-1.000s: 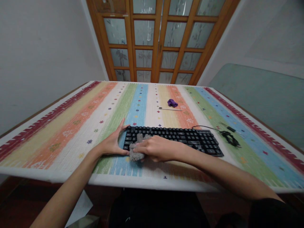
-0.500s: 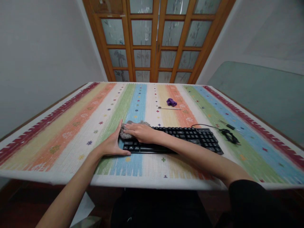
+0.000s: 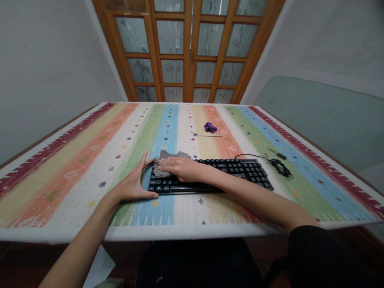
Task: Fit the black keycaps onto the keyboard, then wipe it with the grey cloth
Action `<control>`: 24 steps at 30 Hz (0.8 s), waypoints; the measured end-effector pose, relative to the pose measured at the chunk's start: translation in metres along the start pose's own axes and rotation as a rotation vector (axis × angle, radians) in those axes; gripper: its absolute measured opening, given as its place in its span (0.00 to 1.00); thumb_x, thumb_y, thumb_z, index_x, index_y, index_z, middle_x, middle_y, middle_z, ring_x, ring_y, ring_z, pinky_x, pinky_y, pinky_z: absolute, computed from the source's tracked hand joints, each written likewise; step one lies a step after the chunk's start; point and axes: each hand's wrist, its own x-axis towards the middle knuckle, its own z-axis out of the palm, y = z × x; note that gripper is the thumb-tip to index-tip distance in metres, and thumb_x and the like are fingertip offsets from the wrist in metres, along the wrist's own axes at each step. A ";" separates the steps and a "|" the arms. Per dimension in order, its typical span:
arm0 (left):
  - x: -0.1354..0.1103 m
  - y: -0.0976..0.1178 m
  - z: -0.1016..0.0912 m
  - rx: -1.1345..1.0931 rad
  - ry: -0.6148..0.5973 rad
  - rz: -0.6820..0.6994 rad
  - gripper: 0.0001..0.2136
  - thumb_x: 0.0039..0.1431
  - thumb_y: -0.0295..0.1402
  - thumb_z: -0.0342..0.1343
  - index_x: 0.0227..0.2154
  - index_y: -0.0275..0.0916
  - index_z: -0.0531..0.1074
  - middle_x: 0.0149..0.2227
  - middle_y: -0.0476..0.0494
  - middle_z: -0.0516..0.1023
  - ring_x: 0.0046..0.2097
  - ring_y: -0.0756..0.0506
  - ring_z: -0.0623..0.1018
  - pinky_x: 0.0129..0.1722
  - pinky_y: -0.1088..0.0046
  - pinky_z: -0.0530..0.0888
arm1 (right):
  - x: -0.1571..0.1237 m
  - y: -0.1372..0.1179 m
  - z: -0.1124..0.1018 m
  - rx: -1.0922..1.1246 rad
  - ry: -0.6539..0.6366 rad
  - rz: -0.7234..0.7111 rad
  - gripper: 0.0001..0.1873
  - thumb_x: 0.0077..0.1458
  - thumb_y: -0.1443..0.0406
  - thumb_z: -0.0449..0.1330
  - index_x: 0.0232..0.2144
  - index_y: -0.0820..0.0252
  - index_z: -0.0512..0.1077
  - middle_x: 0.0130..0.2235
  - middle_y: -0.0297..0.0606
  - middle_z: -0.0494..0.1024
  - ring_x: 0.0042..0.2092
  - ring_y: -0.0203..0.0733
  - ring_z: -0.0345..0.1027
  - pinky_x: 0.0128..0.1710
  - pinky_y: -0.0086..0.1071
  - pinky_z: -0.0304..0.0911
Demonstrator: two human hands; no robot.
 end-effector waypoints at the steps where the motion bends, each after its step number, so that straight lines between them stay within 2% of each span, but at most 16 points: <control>1: 0.000 -0.001 0.000 0.000 -0.001 0.007 0.70 0.42 0.49 0.74 0.71 0.47 0.21 0.70 0.26 0.56 0.70 0.26 0.60 0.67 0.37 0.56 | -0.003 0.000 0.000 0.000 -0.001 0.004 0.32 0.55 0.81 0.57 0.62 0.67 0.65 0.66 0.53 0.65 0.67 0.45 0.60 0.67 0.44 0.58; 13: 0.000 0.000 -0.001 -0.011 -0.015 0.007 0.69 0.43 0.48 0.74 0.71 0.49 0.21 0.70 0.27 0.58 0.70 0.27 0.60 0.67 0.36 0.56 | -0.046 -0.001 -0.008 0.006 0.021 0.057 0.32 0.54 0.83 0.54 0.61 0.70 0.66 0.65 0.54 0.66 0.67 0.46 0.58 0.67 0.43 0.58; 20: 0.000 -0.003 -0.001 -0.011 -0.016 0.002 0.69 0.42 0.46 0.74 0.72 0.49 0.22 0.69 0.26 0.58 0.69 0.25 0.60 0.66 0.34 0.55 | -0.080 0.000 -0.013 0.022 0.053 0.143 0.33 0.54 0.83 0.53 0.61 0.66 0.67 0.64 0.52 0.68 0.66 0.45 0.61 0.65 0.43 0.61; 24: 0.000 -0.003 -0.001 0.002 -0.013 -0.003 0.69 0.42 0.48 0.74 0.72 0.49 0.22 0.70 0.26 0.57 0.70 0.25 0.60 0.67 0.35 0.54 | -0.093 0.002 -0.013 0.022 0.044 0.163 0.35 0.52 0.83 0.53 0.62 0.67 0.67 0.65 0.53 0.66 0.66 0.47 0.61 0.65 0.44 0.61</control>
